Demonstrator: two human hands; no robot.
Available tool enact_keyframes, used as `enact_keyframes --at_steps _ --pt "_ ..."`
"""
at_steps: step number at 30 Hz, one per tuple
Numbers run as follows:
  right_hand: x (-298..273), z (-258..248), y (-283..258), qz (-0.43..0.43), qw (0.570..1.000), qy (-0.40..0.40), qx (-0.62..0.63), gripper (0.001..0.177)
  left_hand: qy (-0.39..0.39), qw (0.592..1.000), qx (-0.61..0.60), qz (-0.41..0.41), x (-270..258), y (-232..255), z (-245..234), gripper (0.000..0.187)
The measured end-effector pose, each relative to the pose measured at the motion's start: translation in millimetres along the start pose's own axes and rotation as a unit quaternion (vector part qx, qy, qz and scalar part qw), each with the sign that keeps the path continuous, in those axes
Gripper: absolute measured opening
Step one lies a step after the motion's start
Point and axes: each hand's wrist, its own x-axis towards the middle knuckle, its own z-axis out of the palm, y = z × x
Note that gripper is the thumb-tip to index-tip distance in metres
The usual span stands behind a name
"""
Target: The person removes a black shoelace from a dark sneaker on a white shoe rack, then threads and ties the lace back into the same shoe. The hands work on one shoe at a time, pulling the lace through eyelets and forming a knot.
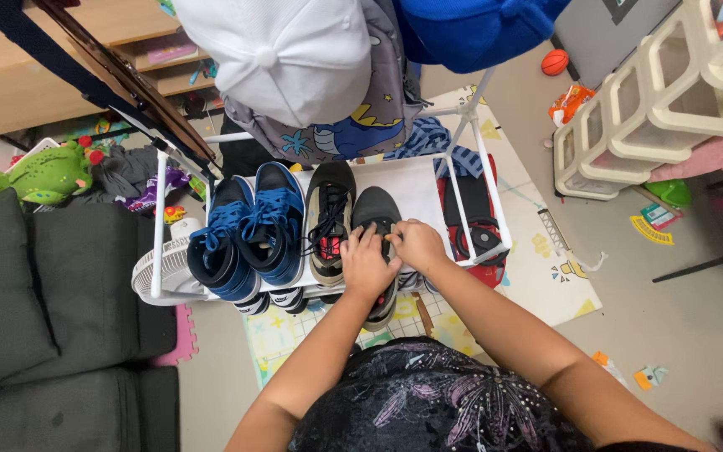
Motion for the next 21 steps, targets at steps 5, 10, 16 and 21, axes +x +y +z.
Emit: enact_keyframes --at_steps 5,10,16,21 --pt "8.2 23.2 17.1 0.049 0.994 0.008 0.095 0.024 -0.053 0.996 -0.052 -0.056 2.2 -14.7 10.4 0.043" --pt "16.3 44.2 41.7 0.077 0.984 0.009 0.158 0.02 -0.131 0.989 -0.047 -0.053 64.7 -53.8 23.8 0.048" --pt "11.1 43.2 30.3 0.085 0.972 0.022 0.218 0.015 -0.239 0.963 -0.006 0.127 109.7 -88.8 70.2 0.015" --pt "-4.5 20.6 9.3 0.044 0.975 0.066 0.206 0.028 -0.305 0.939 -0.065 0.144 135.2 -116.7 86.2 0.005"
